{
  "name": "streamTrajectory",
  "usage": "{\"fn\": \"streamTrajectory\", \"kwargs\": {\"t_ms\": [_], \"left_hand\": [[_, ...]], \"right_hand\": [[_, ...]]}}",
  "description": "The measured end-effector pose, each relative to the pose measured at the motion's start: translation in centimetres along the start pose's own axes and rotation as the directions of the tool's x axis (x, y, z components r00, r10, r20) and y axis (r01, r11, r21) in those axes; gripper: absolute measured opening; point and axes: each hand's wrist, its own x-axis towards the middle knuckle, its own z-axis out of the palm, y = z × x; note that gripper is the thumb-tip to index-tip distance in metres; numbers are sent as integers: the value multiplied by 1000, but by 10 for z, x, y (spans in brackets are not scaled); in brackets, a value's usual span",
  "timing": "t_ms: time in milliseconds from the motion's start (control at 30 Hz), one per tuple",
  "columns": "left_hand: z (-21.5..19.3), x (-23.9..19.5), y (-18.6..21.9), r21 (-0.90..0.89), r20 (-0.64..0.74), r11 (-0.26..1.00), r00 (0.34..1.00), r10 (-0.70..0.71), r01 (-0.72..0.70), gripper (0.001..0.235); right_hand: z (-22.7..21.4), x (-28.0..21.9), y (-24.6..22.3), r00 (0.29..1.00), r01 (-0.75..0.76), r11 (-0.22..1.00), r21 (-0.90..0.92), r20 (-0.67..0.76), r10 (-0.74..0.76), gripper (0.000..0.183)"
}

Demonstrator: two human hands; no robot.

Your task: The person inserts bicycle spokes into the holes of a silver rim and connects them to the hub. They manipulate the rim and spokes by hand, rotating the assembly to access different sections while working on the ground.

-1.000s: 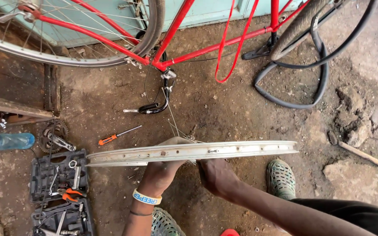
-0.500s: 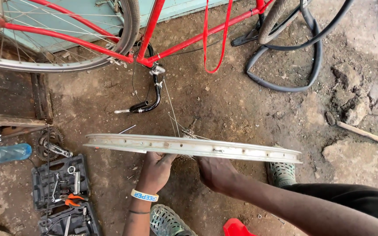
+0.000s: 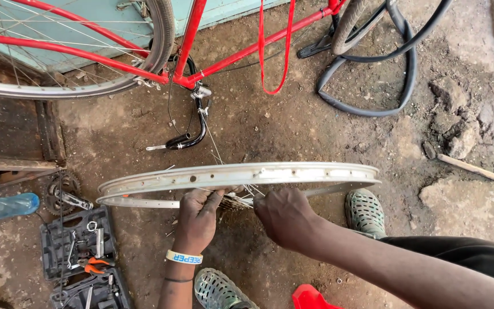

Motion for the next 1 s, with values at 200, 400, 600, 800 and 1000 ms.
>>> {"fn": "streamTrajectory", "kwargs": {"t_ms": [200,400,600,800,1000], "left_hand": [[-5,1,-1,-75,-9,996,999,44,-45,27],[-9,2,0,-122,17,989,996,82,-79,28],[-9,4,0,-177,29,982,997,77,-71,25],[-8,3,0,-186,22,981,999,49,-44,26],[-9,3,5,-132,9,991,999,37,-35,29]], "right_hand": [[-53,-10,-13,987,121,907,-404,144,-68,27],[-56,-5,-6,991,123,941,-314,90,-100,17],[-58,-1,-1,987,149,945,-291,103,-124,11],[-57,1,2,985,165,937,-307,105,-139,13],[-60,1,0,984,160,946,-282,116,-132,21]]}}
